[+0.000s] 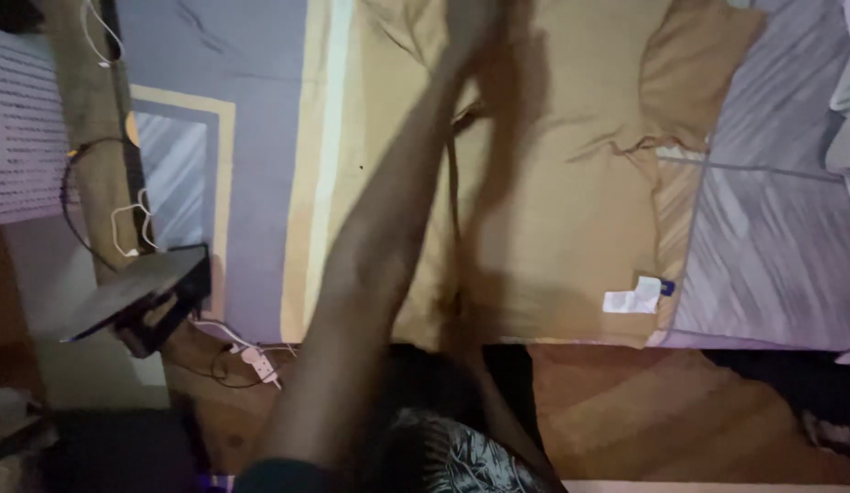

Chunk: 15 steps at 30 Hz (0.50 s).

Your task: The person irons a white t-shirt on a bed, then folds it neatly. They repeat the process with a beige t-shirt, ironing and folding it. Finally, they pick up a white t-shirt and begin ironing it again.

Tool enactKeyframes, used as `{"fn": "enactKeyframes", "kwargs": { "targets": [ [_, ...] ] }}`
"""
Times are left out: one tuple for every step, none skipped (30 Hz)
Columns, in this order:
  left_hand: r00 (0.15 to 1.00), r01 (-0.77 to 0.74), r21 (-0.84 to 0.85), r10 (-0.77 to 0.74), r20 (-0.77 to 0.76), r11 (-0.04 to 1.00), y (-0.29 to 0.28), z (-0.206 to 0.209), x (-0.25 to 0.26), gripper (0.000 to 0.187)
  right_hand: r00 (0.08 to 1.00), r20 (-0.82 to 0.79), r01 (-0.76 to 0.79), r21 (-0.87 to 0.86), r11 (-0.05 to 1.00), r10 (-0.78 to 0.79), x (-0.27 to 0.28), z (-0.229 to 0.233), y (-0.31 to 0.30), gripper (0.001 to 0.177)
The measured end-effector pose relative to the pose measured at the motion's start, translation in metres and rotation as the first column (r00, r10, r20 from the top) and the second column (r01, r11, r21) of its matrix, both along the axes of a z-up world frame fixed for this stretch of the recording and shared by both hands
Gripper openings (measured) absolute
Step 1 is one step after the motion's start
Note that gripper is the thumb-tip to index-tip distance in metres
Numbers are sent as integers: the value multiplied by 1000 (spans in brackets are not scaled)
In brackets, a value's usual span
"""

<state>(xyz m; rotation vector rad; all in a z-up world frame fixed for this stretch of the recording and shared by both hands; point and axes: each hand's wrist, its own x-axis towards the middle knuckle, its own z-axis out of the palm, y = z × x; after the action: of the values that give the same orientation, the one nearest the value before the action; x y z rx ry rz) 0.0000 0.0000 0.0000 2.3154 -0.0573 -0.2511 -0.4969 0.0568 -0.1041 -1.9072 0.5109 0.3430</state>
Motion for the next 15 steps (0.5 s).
{"fn": "enactKeyframes", "kwargs": {
  "targets": [
    [999,36,-24,-37,-29,999,-11,-16,-18,44,999,-41,-29,-46,999,27,-6,-2,-11,36],
    [996,72,-46,-75,-51,996,-21,-29,-33,46,996,-76,-58,-87,994,52,-7,-5,-19,37],
    [991,109,-69,-113,-71,992,-10,-27,-64,48,996,-76,-58,-90,994,51,-8,-7,-26,37],
    [984,147,-89,-155,-92,985,-7,-23,-93,50,991,-113,-85,-127,988,71,-9,-7,-30,38],
    [974,185,-109,-197,-113,977,-16,-15,-116,52,984,-152,-113,-162,980,89,-10,-8,-33,39],
    [973,188,-107,-200,-112,976,-3,-2,-140,52,985,-150,-110,-160,981,86,-6,-3,-33,39],
    [990,140,-94,-139,20,986,11,11,-164,41,980,-173,-128,-182,975,97,-2,2,-33,40],
    [985,90,-88,-76,155,992,26,24,-187,31,975,-195,-148,-204,968,108,2,7,-33,41],
    [984,92,-86,-78,157,992,44,14,-192,31,976,-192,-146,-202,968,107,16,31,-33,41],
    [987,-32,-229,68,149,973,64,4,-199,24,927,-344,-207,-149,967,146,26,56,-34,43],
    [970,-154,-366,210,120,918,84,-7,-205,18,853,-486,-262,-86,961,190,38,81,-35,50],
    [970,-154,-366,211,119,918,107,-2,-192,18,853,-487,-263,-86,961,190,51,97,-42,50],
    [936,-169,-190,218,277,967,131,2,-179,17,878,-436,-280,-130,951,199,64,112,-49,36],
    [883,-208,-11,193,427,978,155,6,-167,15,898,-385,-298,-176,938,213,77,126,-57,26],
    [883,-212,-12,197,426,977,174,-6,-153,15,897,-387,-302,-177,937,216,94,125,-70,26]
  ]
}}
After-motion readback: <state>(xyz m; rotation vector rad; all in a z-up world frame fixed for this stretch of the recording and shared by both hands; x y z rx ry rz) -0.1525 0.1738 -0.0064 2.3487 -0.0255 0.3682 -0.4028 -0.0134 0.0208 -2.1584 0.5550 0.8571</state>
